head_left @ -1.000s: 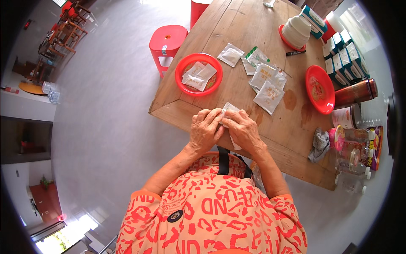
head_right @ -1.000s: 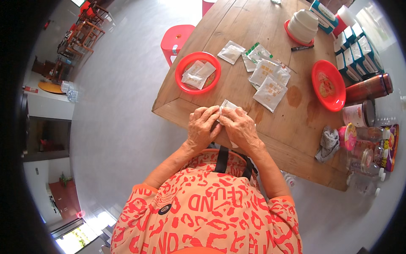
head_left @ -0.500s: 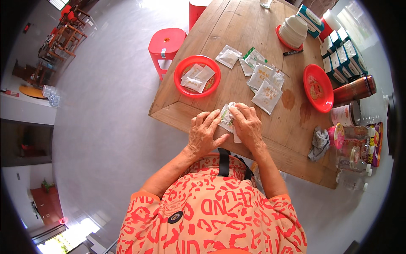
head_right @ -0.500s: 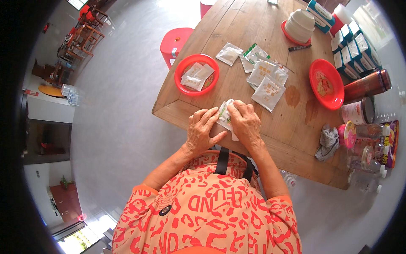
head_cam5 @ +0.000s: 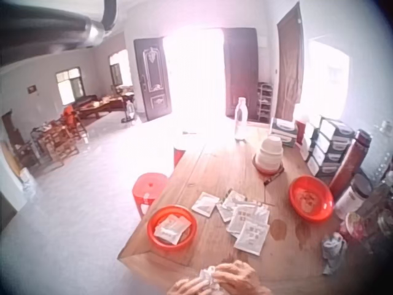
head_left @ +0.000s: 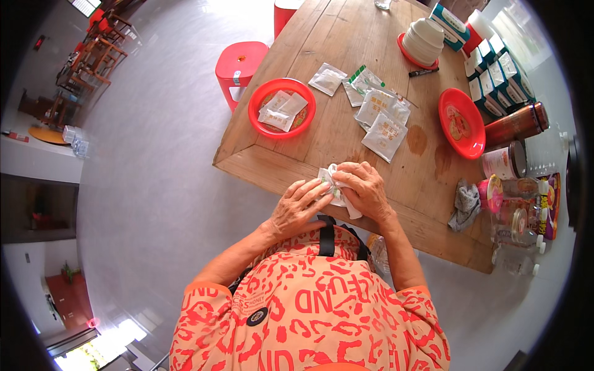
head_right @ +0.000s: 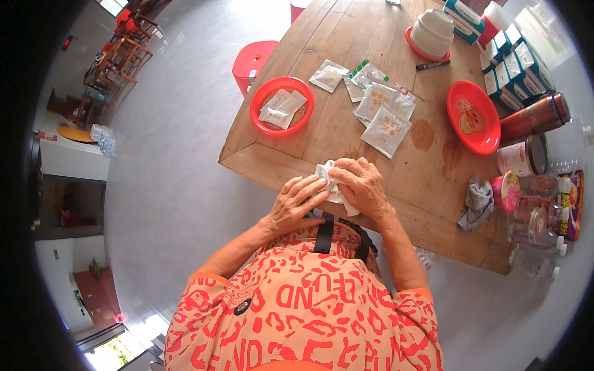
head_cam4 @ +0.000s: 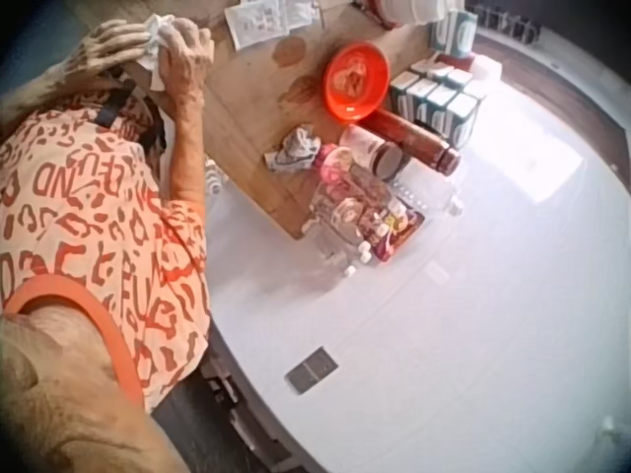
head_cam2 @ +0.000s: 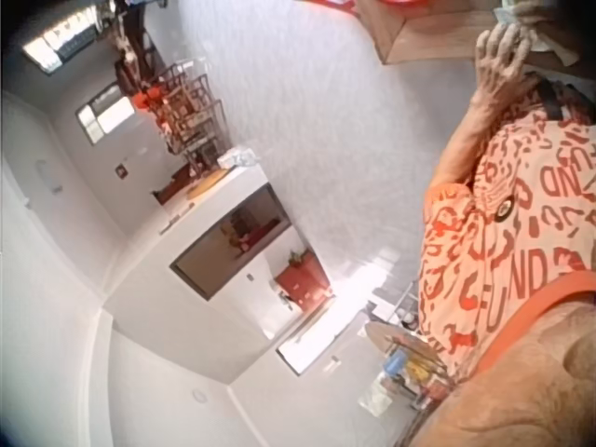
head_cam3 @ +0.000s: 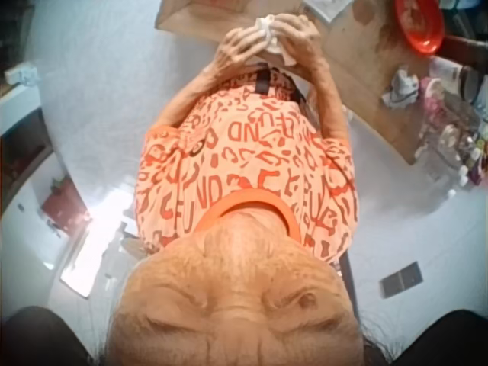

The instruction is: The person stands at a wooden table and repeatedly wipes small, sealed white packets with a white cloth. They handle the packets one at a time, picking them up from the table or a red bowl, wiping them thoroughly, and placing them back down.

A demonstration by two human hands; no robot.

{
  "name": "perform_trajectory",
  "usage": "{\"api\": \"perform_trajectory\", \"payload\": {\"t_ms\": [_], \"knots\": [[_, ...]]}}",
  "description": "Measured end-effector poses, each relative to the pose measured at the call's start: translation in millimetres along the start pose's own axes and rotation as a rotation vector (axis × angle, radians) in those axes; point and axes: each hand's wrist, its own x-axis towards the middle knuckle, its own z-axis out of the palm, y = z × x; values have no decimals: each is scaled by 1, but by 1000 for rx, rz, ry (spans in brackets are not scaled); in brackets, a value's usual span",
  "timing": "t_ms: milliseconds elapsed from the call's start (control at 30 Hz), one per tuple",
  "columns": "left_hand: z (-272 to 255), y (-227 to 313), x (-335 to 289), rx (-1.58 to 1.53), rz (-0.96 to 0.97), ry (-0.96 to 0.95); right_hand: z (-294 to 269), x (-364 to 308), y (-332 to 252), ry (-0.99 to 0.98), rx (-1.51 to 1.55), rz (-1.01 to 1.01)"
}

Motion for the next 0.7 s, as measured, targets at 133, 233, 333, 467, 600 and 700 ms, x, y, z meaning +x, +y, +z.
{"api": "perform_trajectory", "payload": {"t_ms": [133, 233, 333, 467, 600, 700], "knots": [[2, 1, -14, -12, 82, 39, -7, -10, -5, -56, -24, -53], [1, 3, -10, -43, 94, 71, -6, -16, -4, 14, 16, -32], [-3, 4, -5, -94, 50, 137, -4, -18, 0, 130, 75, 63], [-12, 7, 22, -177, -138, 406, -10, -17, 8, 269, 158, 205], [-8, 5, 33, -691, -787, 542, -20, -9, 4, 425, 287, 340], [0, -10, 27, -983, -1053, 404, -14, 2, -15, 338, 138, 144]]}}
